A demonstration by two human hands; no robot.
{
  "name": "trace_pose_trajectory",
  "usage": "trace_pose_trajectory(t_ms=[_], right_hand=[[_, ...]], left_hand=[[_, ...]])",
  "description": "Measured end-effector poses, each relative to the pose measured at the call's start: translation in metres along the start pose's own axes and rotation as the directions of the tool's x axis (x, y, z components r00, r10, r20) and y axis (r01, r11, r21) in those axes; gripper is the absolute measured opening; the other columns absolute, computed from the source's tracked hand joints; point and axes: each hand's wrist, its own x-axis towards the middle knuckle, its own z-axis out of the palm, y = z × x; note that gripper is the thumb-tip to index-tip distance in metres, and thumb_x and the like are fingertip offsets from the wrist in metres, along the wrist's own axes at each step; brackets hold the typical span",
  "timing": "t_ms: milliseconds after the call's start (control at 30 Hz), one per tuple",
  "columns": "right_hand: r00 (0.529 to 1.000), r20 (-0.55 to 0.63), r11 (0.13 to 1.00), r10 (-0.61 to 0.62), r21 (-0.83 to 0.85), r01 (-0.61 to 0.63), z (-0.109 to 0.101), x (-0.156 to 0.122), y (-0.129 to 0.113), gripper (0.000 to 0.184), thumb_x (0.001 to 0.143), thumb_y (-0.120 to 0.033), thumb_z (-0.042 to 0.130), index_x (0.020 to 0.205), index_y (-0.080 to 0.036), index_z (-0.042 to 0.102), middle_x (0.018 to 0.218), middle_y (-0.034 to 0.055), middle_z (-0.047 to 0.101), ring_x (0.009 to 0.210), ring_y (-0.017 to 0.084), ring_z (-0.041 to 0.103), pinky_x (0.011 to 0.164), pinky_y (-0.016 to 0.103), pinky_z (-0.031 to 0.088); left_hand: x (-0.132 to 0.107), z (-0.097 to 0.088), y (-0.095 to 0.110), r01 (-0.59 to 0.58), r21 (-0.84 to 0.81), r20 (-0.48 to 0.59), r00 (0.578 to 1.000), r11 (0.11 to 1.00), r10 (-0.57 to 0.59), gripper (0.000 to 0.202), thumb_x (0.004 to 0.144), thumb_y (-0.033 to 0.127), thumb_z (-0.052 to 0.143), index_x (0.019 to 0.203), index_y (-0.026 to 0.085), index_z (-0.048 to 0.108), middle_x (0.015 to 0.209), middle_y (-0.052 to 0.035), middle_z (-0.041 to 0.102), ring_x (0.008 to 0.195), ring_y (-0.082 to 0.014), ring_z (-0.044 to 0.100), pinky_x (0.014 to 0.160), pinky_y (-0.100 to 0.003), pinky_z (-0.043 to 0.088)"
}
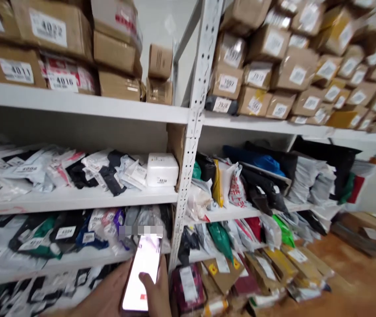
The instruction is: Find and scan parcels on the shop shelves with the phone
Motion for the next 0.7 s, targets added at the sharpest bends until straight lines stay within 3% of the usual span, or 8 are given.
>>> trace_pose_trajectory(t_ms=[100, 300, 400, 600, 700], right_hand=[[0.992, 0.114, 0.999, 0.048, -0.021, -0.046, 0.016, -0.004, 0.001, 0.062, 0.057, -0.018, 0.068, 0.118, -0.021, 0.054, 0.113, 0.007, 0.068, 0.107, 0.03, 0.06, 0.09, 0.039, 0.048], [0.983, 0.095, 0.987, 0.157, -0.029, -0.155, 0.042, -0.005, 0.007, 0.053, 0.066, -0.032, 0.064, 0.115, -0.019, 0.051, 0.104, 0.0069, 0.071, 0.091, 0.028, 0.065, 0.079, 0.038, 0.05], [0.986, 0.093, 0.99, 0.137, -0.038, -0.134, 0.05, -0.005, 0.012, 0.054, 0.065, -0.028, 0.062, 0.117, -0.018, 0.051, 0.102, 0.0063, 0.071, 0.091, 0.027, 0.064, 0.078, 0.037, 0.049], [0.995, 0.083, 0.996, 0.063, -0.073, -0.057, 0.063, -0.004, 0.023, 0.056, 0.063, -0.026, 0.066, 0.116, -0.018, 0.053, 0.104, 0.0069, 0.069, 0.097, 0.029, 0.061, 0.084, 0.037, 0.045], [0.989, 0.122, 0.996, 0.087, -0.019, -0.085, 0.065, -0.007, 0.028, 0.055, 0.069, -0.03, 0.06, 0.122, -0.019, 0.049, 0.108, 0.0066, 0.069, 0.1, 0.029, 0.061, 0.085, 0.038, 0.046]], left_hand=[[-0.016, -0.015, -0.007, 0.066, -0.053, -0.024, 0.997, 0.996, -0.068, 0.074, 0.074, 0.07, 0.051, 0.129, 0.02, 0.05, 0.106, -0.0113, 0.068, 0.093, -0.0286, 0.065, 0.065, -0.036, 0.055], [-0.031, -0.041, -0.012, 0.03, -0.011, -0.127, 0.991, 1.0, -0.031, 0.086, 0.069, 0.074, 0.054, 0.137, 0.025, 0.037, 0.125, -0.0128, 0.059, 0.099, -0.0305, 0.061, 0.062, -0.037, 0.055], [-0.035, -0.051, -0.012, 0.009, -0.007, -0.148, 0.989, 1.0, -0.009, 0.093, 0.067, 0.073, 0.057, 0.143, 0.029, 0.024, 0.135, -0.0121, 0.05, 0.105, -0.0323, 0.058, 0.06, -0.036, 0.055], [-0.037, -0.069, -0.014, -0.011, -0.036, -0.234, 0.972, 0.999, 0.002, 0.102, 0.063, 0.07, 0.065, 0.145, 0.028, 0.021, 0.146, -0.0115, 0.037, 0.118, -0.0379, 0.049, 0.06, -0.039, 0.057], [-0.038, -0.08, -0.018, -0.05, -0.086, -0.261, 0.965, 0.995, 0.026, 0.098, 0.066, 0.065, 0.066, 0.145, 0.028, 0.021, 0.145, -0.0121, 0.039, 0.121, -0.0391, 0.047, 0.06, -0.04, 0.057]])
